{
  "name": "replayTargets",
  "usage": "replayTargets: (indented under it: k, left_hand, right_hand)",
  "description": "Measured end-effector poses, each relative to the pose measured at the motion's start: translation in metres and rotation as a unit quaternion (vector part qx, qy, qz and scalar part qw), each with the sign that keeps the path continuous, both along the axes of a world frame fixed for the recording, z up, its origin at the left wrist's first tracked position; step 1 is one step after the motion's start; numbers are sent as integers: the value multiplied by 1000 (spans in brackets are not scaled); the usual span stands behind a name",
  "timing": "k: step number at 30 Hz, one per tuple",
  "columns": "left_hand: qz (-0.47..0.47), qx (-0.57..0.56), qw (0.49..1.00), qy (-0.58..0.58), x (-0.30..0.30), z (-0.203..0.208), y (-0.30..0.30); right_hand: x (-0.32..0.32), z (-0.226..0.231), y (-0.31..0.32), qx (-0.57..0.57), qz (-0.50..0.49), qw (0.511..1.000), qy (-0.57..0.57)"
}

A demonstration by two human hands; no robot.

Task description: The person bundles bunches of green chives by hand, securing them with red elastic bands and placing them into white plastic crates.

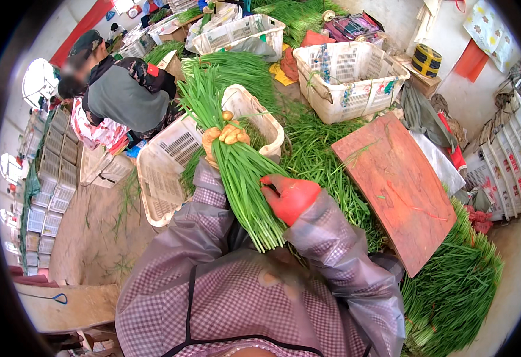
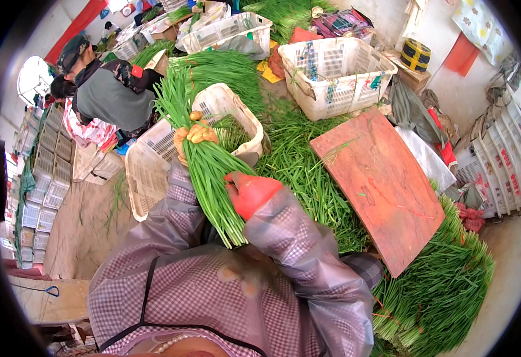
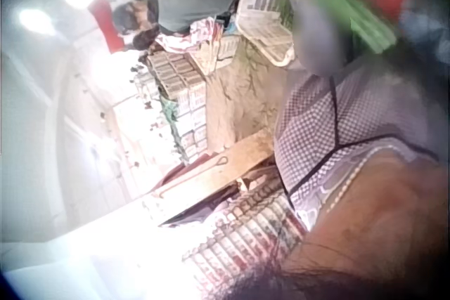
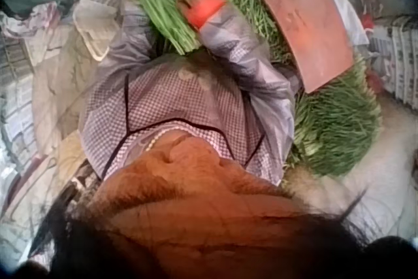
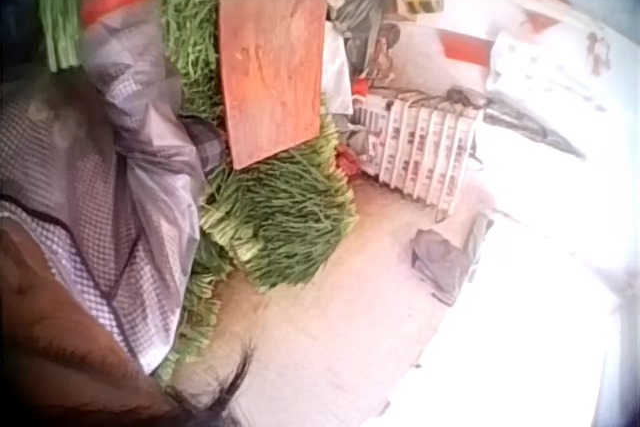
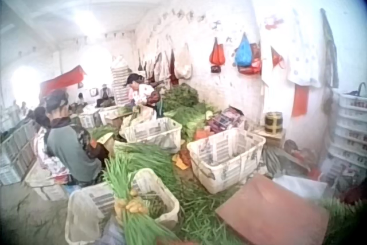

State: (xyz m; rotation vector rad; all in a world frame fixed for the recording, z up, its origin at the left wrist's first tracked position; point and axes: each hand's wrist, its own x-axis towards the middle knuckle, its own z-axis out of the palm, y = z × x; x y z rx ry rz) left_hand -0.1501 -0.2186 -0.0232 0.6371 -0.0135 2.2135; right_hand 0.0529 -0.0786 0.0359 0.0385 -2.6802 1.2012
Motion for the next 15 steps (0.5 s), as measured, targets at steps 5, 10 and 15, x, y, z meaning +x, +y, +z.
replayTargets:
  k: [5,10,15]
  left_hand:
    - [2,-26,1000,-1,-1,-8,-1]
    - [11,-42,999,-1,-2,-13,-7]
    - [-16,13,999,28,-9,-27,-11]
  right_hand:
    - [-16,-13,-14,-1,-37,998,-44]
    - [-20,-24,-19,-20,-24,999,37]
    - [-26,-41,-19,15,-9,999,52]
